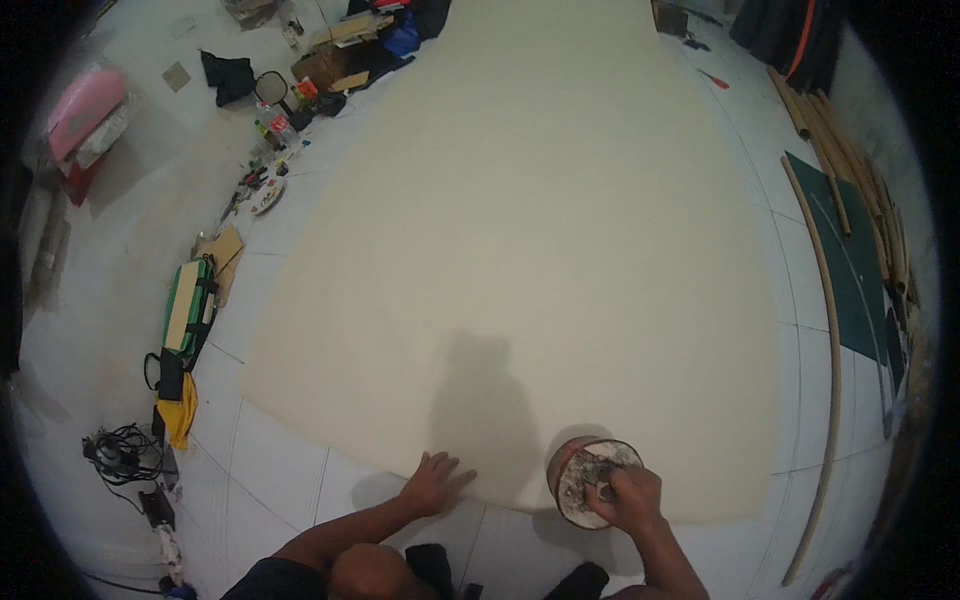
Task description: The person lays out a large piece of off-white fabric on a tiled floor, uses a wooden dowel as a straightedge, and cuts the fabric with scissors. The person repeats this process multiple times to produce several rectangular pieces.
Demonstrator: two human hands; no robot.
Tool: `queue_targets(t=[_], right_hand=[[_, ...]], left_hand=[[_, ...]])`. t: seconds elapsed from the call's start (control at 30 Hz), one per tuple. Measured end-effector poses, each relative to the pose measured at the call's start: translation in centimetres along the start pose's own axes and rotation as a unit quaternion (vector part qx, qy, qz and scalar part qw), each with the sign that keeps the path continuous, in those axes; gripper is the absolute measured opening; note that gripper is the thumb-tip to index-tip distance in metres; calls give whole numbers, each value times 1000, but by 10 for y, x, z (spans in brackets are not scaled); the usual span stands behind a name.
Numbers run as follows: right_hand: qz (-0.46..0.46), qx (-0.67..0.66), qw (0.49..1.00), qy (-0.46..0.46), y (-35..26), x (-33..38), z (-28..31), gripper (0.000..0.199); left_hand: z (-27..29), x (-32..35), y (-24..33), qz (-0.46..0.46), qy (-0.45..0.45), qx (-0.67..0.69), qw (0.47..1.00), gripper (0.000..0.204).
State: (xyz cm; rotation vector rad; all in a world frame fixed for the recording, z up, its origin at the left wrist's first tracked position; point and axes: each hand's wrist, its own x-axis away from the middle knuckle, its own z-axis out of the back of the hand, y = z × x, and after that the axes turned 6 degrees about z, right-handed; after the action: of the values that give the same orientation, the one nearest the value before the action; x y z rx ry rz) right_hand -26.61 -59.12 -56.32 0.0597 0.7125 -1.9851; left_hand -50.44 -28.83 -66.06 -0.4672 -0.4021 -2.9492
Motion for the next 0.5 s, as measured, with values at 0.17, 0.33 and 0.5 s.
queue_targets(t=[0.17, 0.33, 0.5], right_hand=[[-97, -41, 982, -154, -5, -7, 14, 43], [-217, -86, 915, -328, -45, 1, 125, 53], [-478, -113, 823, -285, -143, 97, 276, 62]], left_hand=[[51, -4, 18, 86, -180, -3, 980, 66], [156, -15, 107, 183, -166, 221, 944, 51], [346, 44, 226, 61, -188, 327, 924, 44]])
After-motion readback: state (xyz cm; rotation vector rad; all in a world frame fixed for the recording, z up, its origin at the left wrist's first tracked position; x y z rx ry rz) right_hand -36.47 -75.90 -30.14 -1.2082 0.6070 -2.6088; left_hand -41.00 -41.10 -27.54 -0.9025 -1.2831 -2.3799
